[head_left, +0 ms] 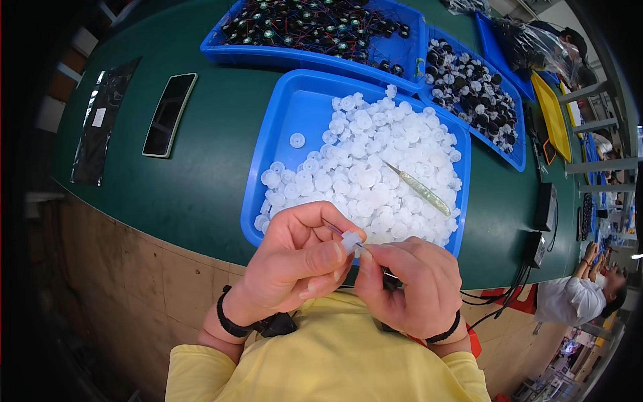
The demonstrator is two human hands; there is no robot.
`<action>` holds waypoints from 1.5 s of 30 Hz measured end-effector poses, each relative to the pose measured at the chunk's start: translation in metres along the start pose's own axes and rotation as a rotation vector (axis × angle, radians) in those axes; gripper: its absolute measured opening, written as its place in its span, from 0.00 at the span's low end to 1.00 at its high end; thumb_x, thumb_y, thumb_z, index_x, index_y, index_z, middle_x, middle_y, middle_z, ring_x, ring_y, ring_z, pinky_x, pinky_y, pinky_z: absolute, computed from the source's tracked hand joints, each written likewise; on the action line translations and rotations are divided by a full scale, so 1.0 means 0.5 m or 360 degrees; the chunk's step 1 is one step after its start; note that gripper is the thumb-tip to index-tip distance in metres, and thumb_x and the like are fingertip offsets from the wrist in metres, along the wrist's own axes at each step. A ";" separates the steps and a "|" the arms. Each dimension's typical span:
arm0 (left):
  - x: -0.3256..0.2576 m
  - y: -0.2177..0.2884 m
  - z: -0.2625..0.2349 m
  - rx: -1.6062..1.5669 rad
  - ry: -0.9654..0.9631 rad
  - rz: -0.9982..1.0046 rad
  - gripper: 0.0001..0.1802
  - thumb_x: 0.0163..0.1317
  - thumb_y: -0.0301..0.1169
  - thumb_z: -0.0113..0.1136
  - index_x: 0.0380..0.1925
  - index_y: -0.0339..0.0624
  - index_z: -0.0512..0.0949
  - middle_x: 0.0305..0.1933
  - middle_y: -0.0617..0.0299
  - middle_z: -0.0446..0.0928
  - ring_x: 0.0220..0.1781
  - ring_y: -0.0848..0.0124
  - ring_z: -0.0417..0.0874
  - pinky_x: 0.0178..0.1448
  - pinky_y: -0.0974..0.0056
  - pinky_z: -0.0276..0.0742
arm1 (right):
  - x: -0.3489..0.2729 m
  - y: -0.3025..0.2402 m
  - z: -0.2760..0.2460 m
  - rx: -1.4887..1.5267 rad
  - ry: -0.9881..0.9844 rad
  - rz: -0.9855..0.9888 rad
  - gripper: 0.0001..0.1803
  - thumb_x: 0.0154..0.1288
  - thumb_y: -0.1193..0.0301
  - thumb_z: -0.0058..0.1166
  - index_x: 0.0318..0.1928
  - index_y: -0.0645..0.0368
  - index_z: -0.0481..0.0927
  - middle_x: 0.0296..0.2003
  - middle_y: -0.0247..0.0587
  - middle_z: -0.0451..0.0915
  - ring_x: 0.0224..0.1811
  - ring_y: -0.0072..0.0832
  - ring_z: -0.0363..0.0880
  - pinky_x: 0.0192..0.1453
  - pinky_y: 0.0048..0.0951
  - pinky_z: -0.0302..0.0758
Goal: Assembling small white plastic parts with black bases and wires.
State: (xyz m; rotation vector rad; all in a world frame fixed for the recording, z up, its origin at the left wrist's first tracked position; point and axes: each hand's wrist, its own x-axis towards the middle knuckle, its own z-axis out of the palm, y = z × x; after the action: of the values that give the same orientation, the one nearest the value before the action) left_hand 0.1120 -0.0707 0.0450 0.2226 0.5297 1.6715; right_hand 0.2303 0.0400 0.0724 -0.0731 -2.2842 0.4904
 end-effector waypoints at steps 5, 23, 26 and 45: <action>0.002 0.000 0.004 0.0002 0.0012 -0.0001 0.12 0.59 0.28 0.57 0.38 0.31 0.71 0.16 0.64 0.69 0.11 0.82 0.61 0.17 0.76 0.53 | -0.007 0.004 0.008 0.0023 0.0045 -0.0007 0.08 0.44 0.83 0.57 0.29 0.71 0.74 0.18 0.38 0.72 0.13 0.24 0.68 0.14 0.20 0.64; -0.002 0.004 0.012 0.0028 0.0128 0.0054 0.10 0.55 0.25 0.61 0.33 0.34 0.70 0.31 0.55 0.77 0.15 0.80 0.67 0.19 0.76 0.59 | -0.003 -0.007 0.007 -0.0030 -0.0009 0.0000 0.07 0.44 0.81 0.57 0.27 0.70 0.73 0.16 0.36 0.68 0.12 0.23 0.66 0.12 0.20 0.60; -0.003 0.006 0.006 0.0146 0.0077 0.0073 0.10 0.54 0.23 0.61 0.34 0.32 0.71 0.31 0.54 0.78 0.16 0.80 0.68 0.18 0.76 0.60 | -0.001 -0.014 -0.002 0.0028 -0.0094 0.0156 0.10 0.45 0.83 0.57 0.31 0.62 0.72 0.15 0.33 0.70 0.11 0.24 0.68 0.14 0.22 0.63; 0.002 0.004 0.007 0.0201 0.0158 -0.0009 0.12 0.48 0.16 0.59 0.36 0.27 0.74 0.23 0.58 0.76 0.14 0.80 0.68 0.16 0.76 0.57 | 0.006 -0.009 -0.019 0.0122 -0.0194 0.0188 0.09 0.43 0.81 0.57 0.29 0.67 0.74 0.21 0.39 0.73 0.17 0.26 0.73 0.16 0.23 0.68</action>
State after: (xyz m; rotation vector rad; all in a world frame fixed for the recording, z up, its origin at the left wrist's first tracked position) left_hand 0.1116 -0.0692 0.0487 0.2302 0.7110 1.6517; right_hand 0.2356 0.0397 0.0818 -0.1441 -2.3871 0.6591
